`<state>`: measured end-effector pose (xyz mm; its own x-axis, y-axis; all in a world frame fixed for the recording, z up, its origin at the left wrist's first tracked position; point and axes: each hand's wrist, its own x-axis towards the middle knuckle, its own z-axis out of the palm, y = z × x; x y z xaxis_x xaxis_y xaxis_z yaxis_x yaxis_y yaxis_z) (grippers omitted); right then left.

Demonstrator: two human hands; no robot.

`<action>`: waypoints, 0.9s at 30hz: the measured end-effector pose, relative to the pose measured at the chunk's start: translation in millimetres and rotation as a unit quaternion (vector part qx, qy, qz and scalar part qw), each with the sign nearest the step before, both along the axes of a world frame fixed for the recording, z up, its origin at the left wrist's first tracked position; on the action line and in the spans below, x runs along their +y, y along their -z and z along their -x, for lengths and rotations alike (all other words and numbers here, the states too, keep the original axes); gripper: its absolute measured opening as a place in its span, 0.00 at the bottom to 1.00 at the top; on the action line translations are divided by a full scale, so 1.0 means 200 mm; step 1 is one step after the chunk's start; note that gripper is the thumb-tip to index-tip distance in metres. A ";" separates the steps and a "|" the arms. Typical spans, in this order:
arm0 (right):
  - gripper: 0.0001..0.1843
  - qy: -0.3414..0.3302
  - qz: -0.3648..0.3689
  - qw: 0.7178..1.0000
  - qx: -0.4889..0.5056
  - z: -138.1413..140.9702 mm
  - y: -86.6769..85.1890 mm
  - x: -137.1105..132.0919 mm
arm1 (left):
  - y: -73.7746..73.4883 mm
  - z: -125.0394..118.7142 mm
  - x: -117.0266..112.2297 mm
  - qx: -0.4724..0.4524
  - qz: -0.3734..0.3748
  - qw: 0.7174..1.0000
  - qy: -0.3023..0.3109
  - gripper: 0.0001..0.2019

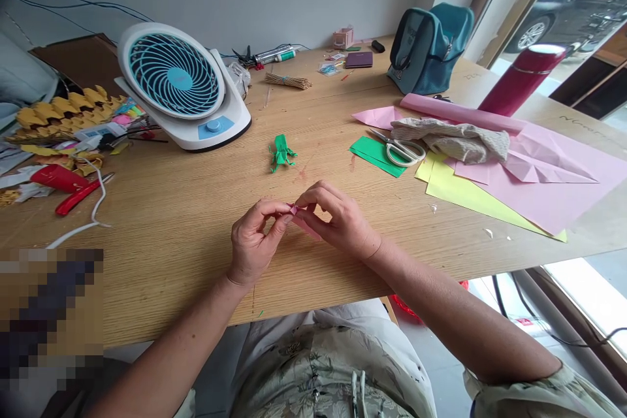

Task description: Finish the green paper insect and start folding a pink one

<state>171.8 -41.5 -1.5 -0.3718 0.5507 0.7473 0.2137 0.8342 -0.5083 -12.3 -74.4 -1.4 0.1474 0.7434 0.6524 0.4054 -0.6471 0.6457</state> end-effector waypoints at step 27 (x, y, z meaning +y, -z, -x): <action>0.06 -0.018 -0.007 1.000 -0.002 -0.01 0.00 0.00 | 0.01 0.00 0.02 0.014 -0.039 0.999 0.001 0.06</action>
<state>172.9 -42.0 -1.9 -0.3931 0.5273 0.7533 0.1859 0.8479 -0.4965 -13.2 -70.2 -3.4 0.1670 0.6899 0.7043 0.4209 -0.6959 0.5819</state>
